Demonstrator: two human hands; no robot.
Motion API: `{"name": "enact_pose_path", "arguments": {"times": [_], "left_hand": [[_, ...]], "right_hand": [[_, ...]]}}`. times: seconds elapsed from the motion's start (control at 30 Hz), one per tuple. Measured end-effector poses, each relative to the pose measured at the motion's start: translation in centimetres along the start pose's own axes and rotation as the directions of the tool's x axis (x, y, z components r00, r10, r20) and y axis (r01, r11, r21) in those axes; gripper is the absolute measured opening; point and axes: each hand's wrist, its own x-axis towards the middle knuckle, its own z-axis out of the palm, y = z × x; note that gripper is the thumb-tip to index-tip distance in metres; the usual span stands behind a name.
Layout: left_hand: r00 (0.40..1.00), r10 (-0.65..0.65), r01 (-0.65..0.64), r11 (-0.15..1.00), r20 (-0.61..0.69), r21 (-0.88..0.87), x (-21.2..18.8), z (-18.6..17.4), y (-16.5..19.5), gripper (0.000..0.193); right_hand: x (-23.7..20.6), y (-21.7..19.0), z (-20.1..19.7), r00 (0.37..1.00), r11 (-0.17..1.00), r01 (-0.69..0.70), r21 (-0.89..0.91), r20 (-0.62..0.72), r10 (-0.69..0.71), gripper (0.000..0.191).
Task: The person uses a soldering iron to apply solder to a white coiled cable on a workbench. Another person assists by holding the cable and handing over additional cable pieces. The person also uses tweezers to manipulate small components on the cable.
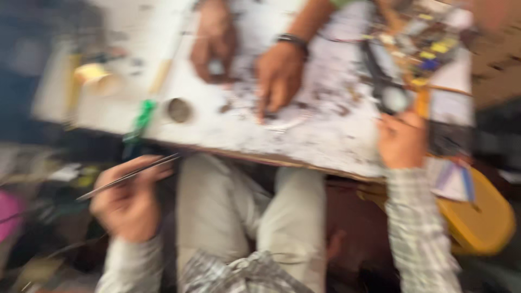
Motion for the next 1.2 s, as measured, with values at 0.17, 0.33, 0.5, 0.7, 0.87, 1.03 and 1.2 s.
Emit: {"name": "enact_pose_path", "arguments": {"times": [0.17,0.33,0.5,0.7,0.87,1.03,1.2], "left_hand": [[0.992,-0.073,0.093,0.973,0.098,-0.212,1.1,3.1,0.0,0.016],[0.985,-0.046,0.069,0.989,0.168,-0.13,1.5,7.1,-0.8,0.017],[0.982,-0.01,0.018,0.999,0.19,-0.042,2.8,10.1,-3.0,0.014],[0.98,0.031,-0.022,0.999,0.196,-0.048,4.1,12.7,-3.7,0.011],[0.978,0.04,-0.031,0.998,0.203,-0.046,4.6,13.7,-4.5,0.014],[0.981,0.058,-0.057,0.998,0.183,-0.009,4.7,14.3,-5.0,0.013],[0.985,0.046,-0.042,0.999,0.168,-0.029,4.7,14.5,-5.2,0.012]], "right_hand": [[0.1,0.8,-0.4,0.991,0.985,-0.117,0.126,0.08,0.108,0.016],[-0.6,0.3,-0.8,0.997,0.993,0.028,-0.113,0.075,-0.019,0.014],[-1.3,-3.0,-1.8,0.99,0.968,-0.096,0.234,-0.081,0.118,0.014],[-2.0,-7.5,-2.2,0.983,0.884,-0.123,0.451,-0.068,0.172,0.016],[-2.5,-9.3,-1.5,0.962,0.79,-0.218,0.573,-0.011,0.273,0.015],[-2.8,-10.6,-1.0,0.962,0.669,-0.219,0.71,0.041,0.271,0.011],[-2.9,-14.4,-0.6,0.973,0.483,-0.217,0.848,0.147,0.179,0.011]]}}
